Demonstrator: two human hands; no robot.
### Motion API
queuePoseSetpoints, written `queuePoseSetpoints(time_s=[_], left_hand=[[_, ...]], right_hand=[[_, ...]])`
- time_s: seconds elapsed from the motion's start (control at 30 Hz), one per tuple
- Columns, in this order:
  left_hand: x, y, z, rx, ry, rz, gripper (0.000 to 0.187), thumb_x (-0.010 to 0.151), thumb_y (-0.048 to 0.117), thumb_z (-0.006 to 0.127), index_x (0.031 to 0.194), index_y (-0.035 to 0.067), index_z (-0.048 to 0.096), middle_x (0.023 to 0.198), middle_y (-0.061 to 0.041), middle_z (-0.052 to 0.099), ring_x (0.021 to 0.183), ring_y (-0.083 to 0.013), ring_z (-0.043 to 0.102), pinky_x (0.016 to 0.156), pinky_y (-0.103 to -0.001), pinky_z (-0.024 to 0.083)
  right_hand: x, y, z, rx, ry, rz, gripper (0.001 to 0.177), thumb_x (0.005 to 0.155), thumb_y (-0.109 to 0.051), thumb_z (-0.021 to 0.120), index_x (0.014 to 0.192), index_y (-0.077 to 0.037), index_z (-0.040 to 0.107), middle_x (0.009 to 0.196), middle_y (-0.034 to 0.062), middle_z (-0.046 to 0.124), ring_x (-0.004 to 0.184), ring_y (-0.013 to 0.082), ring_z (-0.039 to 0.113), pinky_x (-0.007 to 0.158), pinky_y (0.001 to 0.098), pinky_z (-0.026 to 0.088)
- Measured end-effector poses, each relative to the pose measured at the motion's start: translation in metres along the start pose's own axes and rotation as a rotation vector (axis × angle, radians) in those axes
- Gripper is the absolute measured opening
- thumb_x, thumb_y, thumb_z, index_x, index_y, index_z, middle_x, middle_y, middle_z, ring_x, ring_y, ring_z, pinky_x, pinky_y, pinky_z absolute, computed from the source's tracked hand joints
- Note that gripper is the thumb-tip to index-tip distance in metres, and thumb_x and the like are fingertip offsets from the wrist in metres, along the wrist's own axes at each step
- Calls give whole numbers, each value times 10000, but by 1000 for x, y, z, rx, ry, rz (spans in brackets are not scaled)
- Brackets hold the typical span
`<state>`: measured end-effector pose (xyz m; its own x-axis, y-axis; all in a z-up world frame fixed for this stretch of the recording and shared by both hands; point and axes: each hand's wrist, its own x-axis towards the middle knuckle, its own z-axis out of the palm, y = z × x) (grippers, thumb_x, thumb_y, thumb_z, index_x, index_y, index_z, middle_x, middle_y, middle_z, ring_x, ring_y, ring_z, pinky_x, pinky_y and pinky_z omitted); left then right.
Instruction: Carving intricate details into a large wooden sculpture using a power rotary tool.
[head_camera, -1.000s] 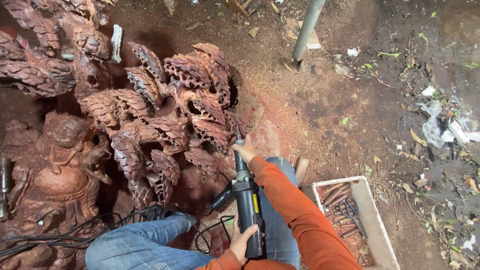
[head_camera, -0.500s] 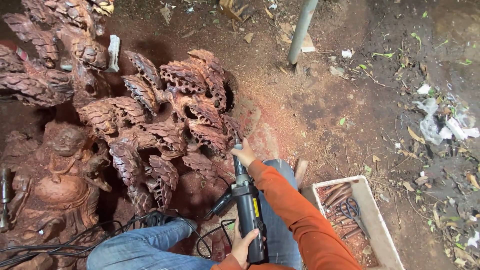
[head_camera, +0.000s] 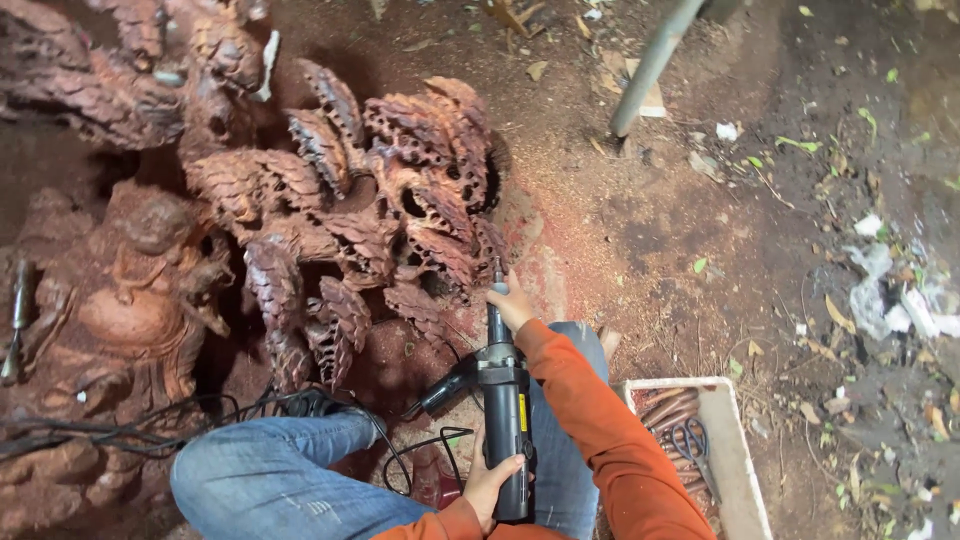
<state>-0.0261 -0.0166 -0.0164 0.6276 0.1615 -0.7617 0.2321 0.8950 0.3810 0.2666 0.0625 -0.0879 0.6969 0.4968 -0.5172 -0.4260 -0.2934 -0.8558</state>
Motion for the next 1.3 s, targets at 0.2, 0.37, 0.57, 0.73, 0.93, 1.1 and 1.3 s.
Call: queuePoseSetpoints(time_s=[0.2, 0.37, 0.57, 0.73, 0.93, 1.1, 1.3], left_hand=[[-1, 1, -1, -49, -26, 12, 957, 796, -35, 726, 1592, 281, 299, 1094, -225, 659, 686, -286, 651, 595, -366, 533], [-9, 3, -1, -33, -93, 47, 946, 806, -12, 679, 1605, 260, 253, 1085, -199, 633, 691, -264, 651, 613, -352, 549], [-4, 4, 3, -40, -90, 46, 1003, 790, -28, 691, 1622, 276, 221, 1087, -197, 656, 700, -243, 655, 635, -345, 558], [0, 0, 1, -33, -82, 74, 991, 787, -17, 713, 1612, 266, 243, 1119, -185, 655, 739, -229, 656, 663, -331, 561], [-1, -4, -2, -24, -81, 55, 1020, 755, -18, 726, 1611, 278, 256, 1111, -188, 651, 718, -251, 668, 651, -356, 575], [-5, -3, -1, -60, -105, 54, 999, 755, 14, 734, 1605, 261, 272, 1033, -176, 667, 681, -237, 655, 619, -343, 547], [3, 6, 3, -15, -126, 150, 1007, 769, -15, 725, 1619, 256, 259, 1206, -166, 626, 832, -212, 657, 707, -328, 590]], right_hand=[[-30, -35, 7, -14, -31, 40, 759, 879, -75, 608, 1563, -82, 279, 1250, 171, 543, 616, 222, 608, 519, 333, 548], [-24, -17, 7, -24, -39, -26, 600, 861, -55, 628, 1416, -61, 399, 1105, 147, 589, 715, 218, 602, 549, 323, 559], [-9, -13, 0, -51, -26, -70, 578, 832, -53, 641, 1359, -35, 406, 1010, 138, 626, 665, 201, 583, 517, 314, 527], [-5, -12, -3, -47, -10, -80, 455, 836, -92, 672, 1230, 15, 470, 953, 136, 636, 650, 201, 590, 515, 317, 540], [-16, -17, -2, 7, -76, -67, 525, 850, -19, 638, 1324, -5, 412, 931, 136, 587, 583, 212, 577, 436, 331, 553], [-15, -13, -3, -24, -51, -66, 427, 846, -31, 631, 1242, -36, 472, 880, 117, 593, 585, 202, 574, 452, 324, 545], [23, 9, -13, -116, -12, -117, 458, 840, -111, 682, 1189, 23, 418, 1023, 156, 660, 692, 187, 602, 560, 296, 534]])
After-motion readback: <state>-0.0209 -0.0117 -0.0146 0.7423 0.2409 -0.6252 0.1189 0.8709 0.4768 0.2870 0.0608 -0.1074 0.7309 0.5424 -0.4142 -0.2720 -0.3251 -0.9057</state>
